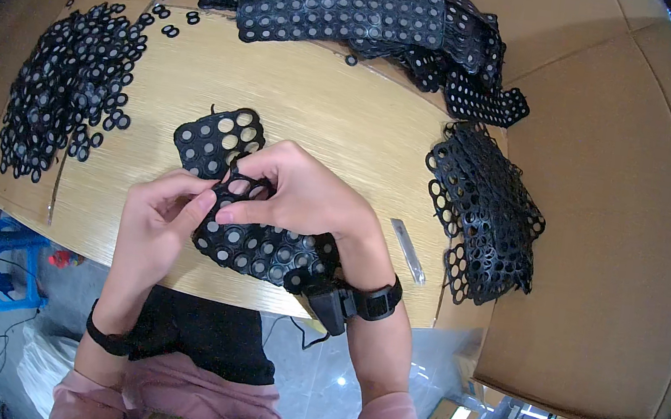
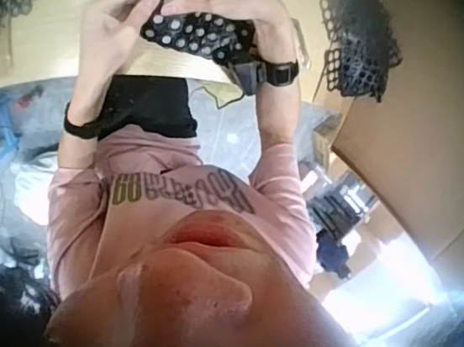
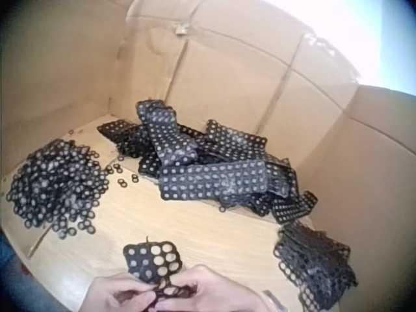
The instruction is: Cutting and assembling plastic battery holder components.
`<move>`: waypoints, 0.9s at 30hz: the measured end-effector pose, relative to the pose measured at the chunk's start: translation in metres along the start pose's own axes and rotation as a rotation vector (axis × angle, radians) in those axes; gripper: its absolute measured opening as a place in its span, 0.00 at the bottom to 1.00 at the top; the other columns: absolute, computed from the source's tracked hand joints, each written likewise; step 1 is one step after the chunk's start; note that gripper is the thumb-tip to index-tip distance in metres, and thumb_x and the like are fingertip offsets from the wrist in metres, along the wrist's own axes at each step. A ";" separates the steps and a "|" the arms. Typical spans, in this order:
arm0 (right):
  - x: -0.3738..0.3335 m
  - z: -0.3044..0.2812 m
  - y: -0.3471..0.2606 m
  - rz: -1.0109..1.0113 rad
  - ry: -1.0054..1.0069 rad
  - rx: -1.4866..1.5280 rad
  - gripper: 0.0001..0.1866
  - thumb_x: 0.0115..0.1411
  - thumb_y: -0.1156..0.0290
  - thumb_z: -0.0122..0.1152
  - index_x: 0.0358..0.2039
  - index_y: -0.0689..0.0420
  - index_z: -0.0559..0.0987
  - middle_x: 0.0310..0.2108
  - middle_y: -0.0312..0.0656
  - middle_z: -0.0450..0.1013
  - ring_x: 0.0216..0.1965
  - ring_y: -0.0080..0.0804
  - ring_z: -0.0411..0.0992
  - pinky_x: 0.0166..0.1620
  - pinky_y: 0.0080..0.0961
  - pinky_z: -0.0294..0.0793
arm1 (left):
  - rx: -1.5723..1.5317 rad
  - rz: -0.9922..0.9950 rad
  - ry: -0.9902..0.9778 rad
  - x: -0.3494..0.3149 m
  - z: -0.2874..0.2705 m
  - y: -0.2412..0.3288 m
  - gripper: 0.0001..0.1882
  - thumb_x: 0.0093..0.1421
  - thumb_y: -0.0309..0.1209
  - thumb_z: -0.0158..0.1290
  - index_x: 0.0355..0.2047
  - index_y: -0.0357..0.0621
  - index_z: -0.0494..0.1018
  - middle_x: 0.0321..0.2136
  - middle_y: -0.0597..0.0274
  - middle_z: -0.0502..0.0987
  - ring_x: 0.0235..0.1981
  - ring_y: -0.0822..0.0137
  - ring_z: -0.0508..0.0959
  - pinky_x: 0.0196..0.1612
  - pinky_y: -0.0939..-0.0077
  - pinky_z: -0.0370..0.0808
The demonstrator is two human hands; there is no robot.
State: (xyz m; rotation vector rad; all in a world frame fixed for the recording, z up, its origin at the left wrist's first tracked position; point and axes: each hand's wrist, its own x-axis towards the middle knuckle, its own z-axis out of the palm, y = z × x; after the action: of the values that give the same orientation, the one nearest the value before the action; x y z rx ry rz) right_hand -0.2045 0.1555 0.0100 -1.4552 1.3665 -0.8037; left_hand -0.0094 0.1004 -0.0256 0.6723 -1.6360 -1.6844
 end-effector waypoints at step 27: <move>-0.018 -0.027 0.004 0.120 0.110 0.071 0.08 0.52 0.76 0.70 0.32 0.61 0.80 0.27 0.24 0.72 0.29 0.09 0.64 0.32 0.12 0.64 | 0.405 0.298 0.183 0.015 -0.022 0.044 0.08 0.58 0.22 0.54 0.38 0.35 0.74 0.33 0.55 0.75 0.29 0.66 0.77 0.32 0.72 0.74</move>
State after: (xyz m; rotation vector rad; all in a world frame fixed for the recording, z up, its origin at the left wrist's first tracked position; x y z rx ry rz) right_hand -0.2337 0.1676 0.0178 -1.2776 1.4787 -0.8561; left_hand 0.0034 0.0757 0.0177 0.7084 -1.8550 -1.0604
